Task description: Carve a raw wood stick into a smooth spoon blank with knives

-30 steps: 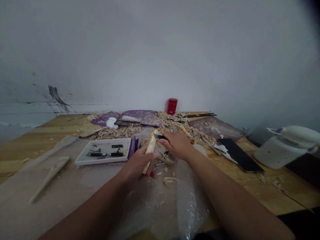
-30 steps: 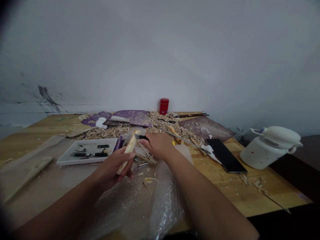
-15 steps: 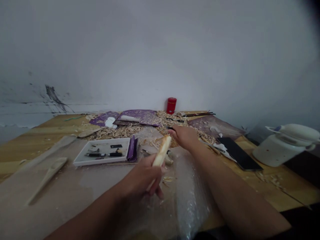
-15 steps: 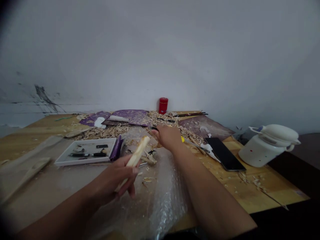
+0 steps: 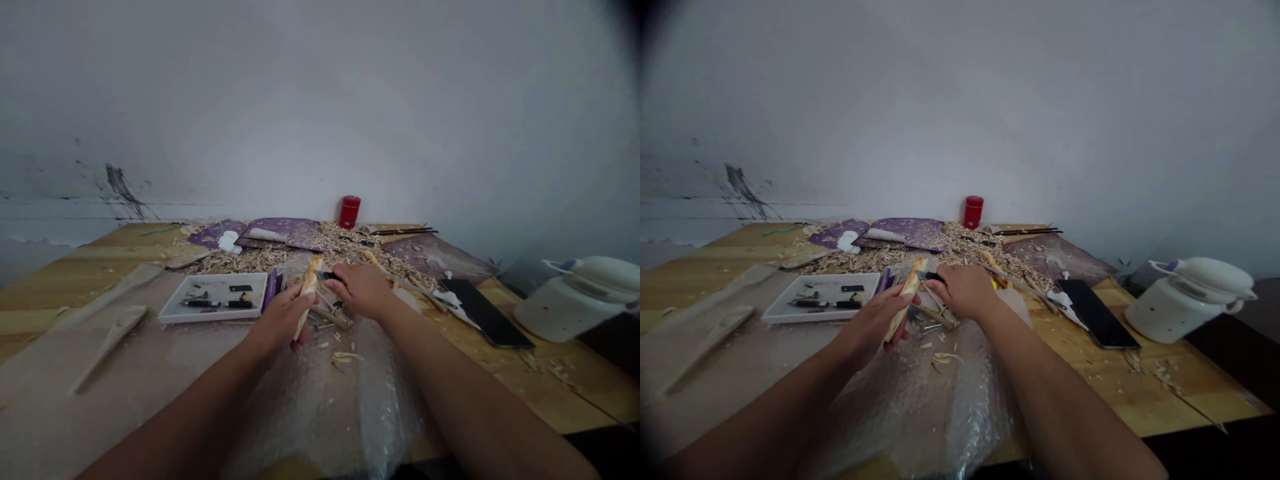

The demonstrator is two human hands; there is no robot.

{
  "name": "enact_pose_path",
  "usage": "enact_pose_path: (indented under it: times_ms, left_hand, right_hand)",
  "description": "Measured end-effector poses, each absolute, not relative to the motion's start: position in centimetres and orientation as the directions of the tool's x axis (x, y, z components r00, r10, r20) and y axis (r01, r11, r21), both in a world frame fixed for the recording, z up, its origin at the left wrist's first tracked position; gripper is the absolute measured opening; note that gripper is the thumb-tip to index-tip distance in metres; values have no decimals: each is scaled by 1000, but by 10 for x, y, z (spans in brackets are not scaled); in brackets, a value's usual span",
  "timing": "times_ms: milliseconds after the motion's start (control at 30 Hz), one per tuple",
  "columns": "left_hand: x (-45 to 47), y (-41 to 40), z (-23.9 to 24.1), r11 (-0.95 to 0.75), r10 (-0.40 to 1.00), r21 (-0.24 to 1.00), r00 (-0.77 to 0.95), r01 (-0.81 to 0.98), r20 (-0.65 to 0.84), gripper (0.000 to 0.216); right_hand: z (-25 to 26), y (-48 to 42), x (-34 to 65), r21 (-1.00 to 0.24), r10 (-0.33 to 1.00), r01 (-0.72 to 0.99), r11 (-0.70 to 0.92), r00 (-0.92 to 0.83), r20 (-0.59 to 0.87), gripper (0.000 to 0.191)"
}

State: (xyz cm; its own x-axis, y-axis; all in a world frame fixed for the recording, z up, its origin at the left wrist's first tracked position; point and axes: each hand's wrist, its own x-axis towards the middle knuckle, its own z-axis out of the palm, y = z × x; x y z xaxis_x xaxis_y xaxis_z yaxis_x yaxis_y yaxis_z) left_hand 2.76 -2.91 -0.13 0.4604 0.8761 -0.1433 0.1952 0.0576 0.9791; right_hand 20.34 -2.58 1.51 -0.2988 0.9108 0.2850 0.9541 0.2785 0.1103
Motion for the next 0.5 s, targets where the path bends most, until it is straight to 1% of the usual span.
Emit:
enact_pose_path:
  times_ms: [133, 433, 500]
  left_hand:
    - [27, -32, -1, 17, 894, 969, 430, 248, -126, 29]
    - [25, -32, 1, -5, 911, 951, 393, 311, -124, 27]
    - [27, -37, 3, 23, 905, 951, 398, 308, -151, 26]
  right_hand:
    - [16, -28, 202, 124, 898, 943, 310, -333, 288, 55]
    - [12, -18, 202, 133, 914, 954, 268, -295, 280, 59]
    - [11, -12, 210, 127, 928, 968, 217, -245, 282, 59]
